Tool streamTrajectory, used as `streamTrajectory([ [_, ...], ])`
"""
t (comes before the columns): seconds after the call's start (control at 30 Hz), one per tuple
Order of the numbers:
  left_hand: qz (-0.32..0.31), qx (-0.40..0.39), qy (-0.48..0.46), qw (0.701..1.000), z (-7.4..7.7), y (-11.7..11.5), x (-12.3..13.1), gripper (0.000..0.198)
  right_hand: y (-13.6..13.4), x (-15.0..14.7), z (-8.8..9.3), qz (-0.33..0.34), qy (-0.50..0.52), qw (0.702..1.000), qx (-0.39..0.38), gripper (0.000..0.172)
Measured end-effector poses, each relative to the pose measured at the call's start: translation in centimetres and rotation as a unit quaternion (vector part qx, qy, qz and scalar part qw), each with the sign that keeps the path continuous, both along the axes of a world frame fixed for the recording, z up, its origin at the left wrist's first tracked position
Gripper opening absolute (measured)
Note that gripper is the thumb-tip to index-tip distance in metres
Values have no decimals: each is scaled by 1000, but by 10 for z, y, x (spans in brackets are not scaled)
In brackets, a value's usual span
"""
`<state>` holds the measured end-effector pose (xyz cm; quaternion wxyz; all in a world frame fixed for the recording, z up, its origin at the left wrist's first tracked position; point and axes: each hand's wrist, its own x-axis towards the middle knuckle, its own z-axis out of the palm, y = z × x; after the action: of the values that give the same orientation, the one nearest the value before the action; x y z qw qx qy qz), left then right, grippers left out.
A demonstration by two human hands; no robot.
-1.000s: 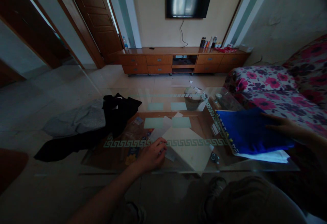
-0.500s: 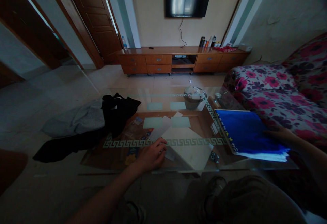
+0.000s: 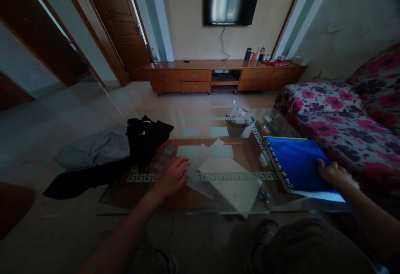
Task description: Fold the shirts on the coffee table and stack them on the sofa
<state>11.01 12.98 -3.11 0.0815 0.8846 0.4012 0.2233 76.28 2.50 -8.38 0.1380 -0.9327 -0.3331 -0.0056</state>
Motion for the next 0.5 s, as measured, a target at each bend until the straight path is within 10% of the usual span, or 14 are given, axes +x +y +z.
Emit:
streamTrajectory([
  [0.27,345,181,-31,921,50,53,-114,44,24,-88,34,28,-151,982,113,67],
  [0.5,521,149,-11,841,33,53,-161,82,74,-169,78,100,-50,991,72,67],
])
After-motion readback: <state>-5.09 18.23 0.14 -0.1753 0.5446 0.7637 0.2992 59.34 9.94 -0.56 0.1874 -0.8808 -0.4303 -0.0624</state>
